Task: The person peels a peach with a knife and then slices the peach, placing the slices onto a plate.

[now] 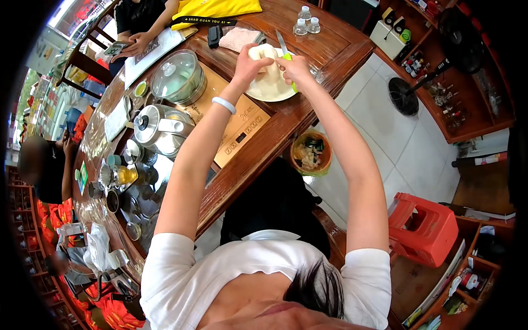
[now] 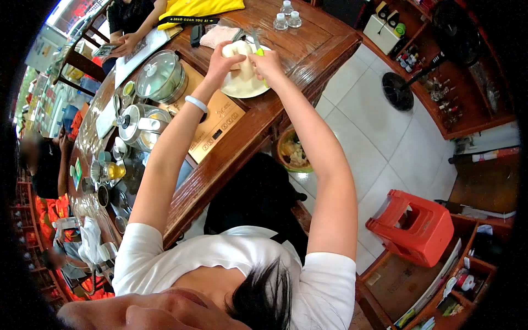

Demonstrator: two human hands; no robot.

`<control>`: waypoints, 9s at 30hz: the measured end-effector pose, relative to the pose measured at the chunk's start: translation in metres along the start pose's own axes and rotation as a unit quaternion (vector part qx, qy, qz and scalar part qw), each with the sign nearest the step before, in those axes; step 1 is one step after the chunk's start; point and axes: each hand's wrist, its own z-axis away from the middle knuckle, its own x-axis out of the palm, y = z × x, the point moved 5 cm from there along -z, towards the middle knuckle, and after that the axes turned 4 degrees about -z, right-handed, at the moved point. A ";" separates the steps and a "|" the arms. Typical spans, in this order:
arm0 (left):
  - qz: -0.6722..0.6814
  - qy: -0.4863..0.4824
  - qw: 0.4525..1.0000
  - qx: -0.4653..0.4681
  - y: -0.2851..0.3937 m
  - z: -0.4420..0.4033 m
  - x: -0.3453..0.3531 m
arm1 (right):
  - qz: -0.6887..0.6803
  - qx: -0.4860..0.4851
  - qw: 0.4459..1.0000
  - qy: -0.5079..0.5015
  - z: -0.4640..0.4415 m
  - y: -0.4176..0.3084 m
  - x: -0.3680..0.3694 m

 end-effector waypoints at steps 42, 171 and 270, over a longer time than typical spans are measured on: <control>0.358 -0.037 0.933 -0.022 0.035 0.067 0.001 | 0.343 -0.387 0.854 0.049 0.117 -0.023 0.016; 0.311 -0.163 0.934 -0.067 -0.003 0.028 -0.010 | 0.160 -0.144 0.976 -0.026 0.069 0.032 0.042; 0.373 -0.092 0.922 -0.051 0.007 0.069 0.004 | 0.256 -0.281 0.923 0.056 0.128 0.004 0.028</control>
